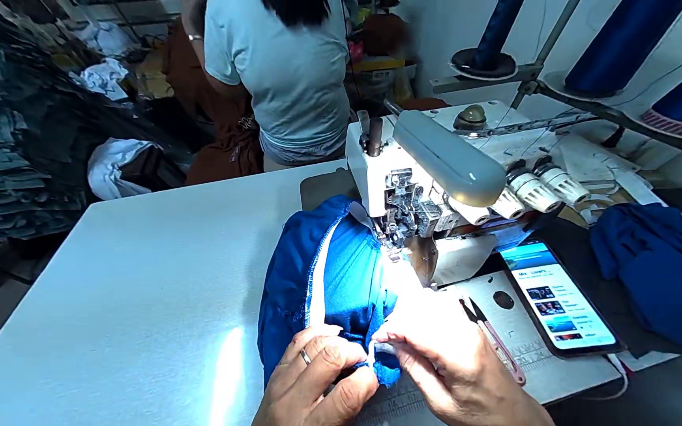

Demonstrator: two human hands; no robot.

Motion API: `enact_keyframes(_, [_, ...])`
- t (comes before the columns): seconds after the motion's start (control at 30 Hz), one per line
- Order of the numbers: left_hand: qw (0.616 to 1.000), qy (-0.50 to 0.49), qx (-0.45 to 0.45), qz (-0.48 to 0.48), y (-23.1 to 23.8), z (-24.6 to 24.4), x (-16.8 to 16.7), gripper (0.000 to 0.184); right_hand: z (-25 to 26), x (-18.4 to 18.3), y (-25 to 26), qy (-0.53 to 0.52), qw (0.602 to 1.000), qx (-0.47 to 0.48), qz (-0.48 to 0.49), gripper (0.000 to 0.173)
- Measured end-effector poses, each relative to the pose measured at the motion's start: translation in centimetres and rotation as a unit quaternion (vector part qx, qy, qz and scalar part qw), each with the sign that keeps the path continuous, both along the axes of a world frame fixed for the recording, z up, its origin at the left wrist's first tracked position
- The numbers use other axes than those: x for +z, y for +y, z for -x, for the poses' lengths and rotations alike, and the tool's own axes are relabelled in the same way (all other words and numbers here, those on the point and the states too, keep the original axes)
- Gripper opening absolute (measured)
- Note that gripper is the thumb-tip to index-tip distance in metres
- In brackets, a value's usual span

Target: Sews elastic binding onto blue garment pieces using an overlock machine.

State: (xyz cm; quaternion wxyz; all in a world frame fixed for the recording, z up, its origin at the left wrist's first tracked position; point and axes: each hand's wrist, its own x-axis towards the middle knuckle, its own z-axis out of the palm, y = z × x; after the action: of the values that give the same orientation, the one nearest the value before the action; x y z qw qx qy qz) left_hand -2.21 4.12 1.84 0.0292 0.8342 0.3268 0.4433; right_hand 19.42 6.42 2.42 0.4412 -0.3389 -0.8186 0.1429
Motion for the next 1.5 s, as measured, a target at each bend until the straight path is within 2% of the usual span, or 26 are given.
enact_keyframes(0.2, [0.999,0.002,0.050,0.003,0.0,-0.2,-0.2,0.008,0.2,0.0,-0.5,0.020,1.000,-0.004,0.020,0.018])
enact_keyframes(0.33, [0.998,0.038,0.007,-0.054,-0.7,-0.6,0.7,0.004,0.6,-0.2,-0.4,0.026,0.999,-0.028,0.018,0.018])
enact_keyframes(0.4, [0.996,0.046,0.026,-0.066,-0.5,-0.7,0.6,0.003,0.8,0.0,-0.5,0.028,0.999,-0.024,0.021,0.018])
enact_keyframes(0.53, [0.996,0.007,0.080,-0.025,0.3,-0.4,-0.1,0.010,0.6,0.2,-0.6,0.030,0.999,0.001,0.033,0.016])
enact_keyframes(0.97, [0.995,-0.026,0.093,0.023,0.0,-0.9,0.0,0.009,-0.1,0.0,-0.7,0.047,0.995,0.063,0.068,0.017])
enact_keyframes(1.1, [0.995,-0.036,0.074,0.052,-0.3,-0.9,0.4,0.008,0.2,-0.7,-1.0,0.043,0.997,0.041,0.058,0.016])
enact_keyframes(1.17, [0.995,-0.028,0.026,0.097,-0.2,-0.4,1.4,0.008,0.4,-0.7,-1.1,0.046,0.997,0.038,0.050,0.014])
enact_keyframes(1.23, [0.991,0.008,-0.043,0.128,0.5,0.6,3.0,0.016,0.2,0.1,-1.4,0.049,0.996,0.037,0.066,0.014])
enact_keyframes(1.3, [0.989,0.065,-0.068,0.116,0.8,1.7,4.2,0.035,-0.2,1.1,-2.1,0.063,0.993,0.026,0.092,0.015])
enact_keyframes(1.37, [0.991,0.112,-0.017,0.076,1.1,1.9,4.2,0.061,-0.4,2.0,-3.1,0.077,0.992,0.020,0.101,0.017])
enact_keyframes(1.4, [0.990,0.123,0.016,0.062,1.3,1.6,3.5,0.063,-0.4,2.1,-3.6,0.079,0.991,0.021,0.106,0.018])
enact_keyframes(1.43, [0.989,0.131,0.043,0.047,1.5,1.3,2.6,0.053,-0.2,1.8,-3.9,0.082,0.990,0.019,0.110,0.019])
enact_keyframes(1.5, [0.988,0.141,0.060,0.016,1.9,1.4,1.2,0.019,0.1,0.6,-4.3,0.084,0.991,-0.016,0.099,0.018])
